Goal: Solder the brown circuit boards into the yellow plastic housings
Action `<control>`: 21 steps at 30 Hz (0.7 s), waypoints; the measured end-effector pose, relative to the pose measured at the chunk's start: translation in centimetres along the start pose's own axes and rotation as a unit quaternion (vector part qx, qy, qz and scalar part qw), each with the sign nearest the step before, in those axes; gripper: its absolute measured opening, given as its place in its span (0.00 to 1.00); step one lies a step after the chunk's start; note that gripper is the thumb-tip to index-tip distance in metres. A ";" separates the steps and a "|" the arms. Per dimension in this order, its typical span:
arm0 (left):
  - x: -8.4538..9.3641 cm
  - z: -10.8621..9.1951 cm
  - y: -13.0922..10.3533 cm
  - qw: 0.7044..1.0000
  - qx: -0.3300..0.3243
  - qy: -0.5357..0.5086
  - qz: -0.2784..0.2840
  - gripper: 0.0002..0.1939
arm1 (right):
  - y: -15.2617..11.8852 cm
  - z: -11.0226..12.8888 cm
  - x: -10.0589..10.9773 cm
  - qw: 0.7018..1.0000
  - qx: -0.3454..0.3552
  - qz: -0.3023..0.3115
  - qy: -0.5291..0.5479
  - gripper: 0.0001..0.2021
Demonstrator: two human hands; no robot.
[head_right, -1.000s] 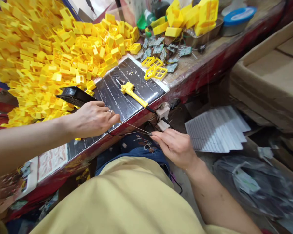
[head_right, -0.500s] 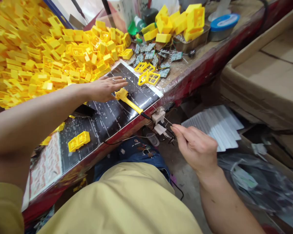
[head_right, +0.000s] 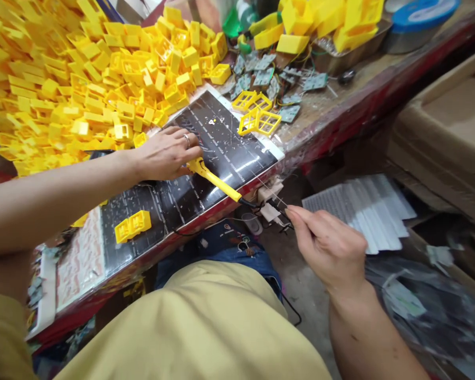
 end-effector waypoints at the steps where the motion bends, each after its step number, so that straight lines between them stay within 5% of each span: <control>1: -0.1 -0.2 -0.5 1.000 0.005 -0.005 0.002 0.15 | 0.1 0.1 -0.1 1.000 0.001 0.001 0.001 0.08; 10: -1.2 -0.5 -2.5 0.997 -0.004 -0.063 0.039 0.19 | 0.2 1.2 0.2 1.000 -0.006 0.010 0.011 0.07; 21: -0.8 -1.1 -3.0 0.996 -0.030 -0.083 -0.002 0.16 | -0.1 1.5 0.7 1.000 0.008 0.022 0.014 0.06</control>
Point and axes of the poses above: each hand's wrist, its own y-axis towards the middle knuckle, its own x-axis out of the back of the hand, z = x × y, the point moved 6 cm from there along y, towards the middle knuckle, and after that the axes turned 15 degrees about x, right-handed, at the moved point
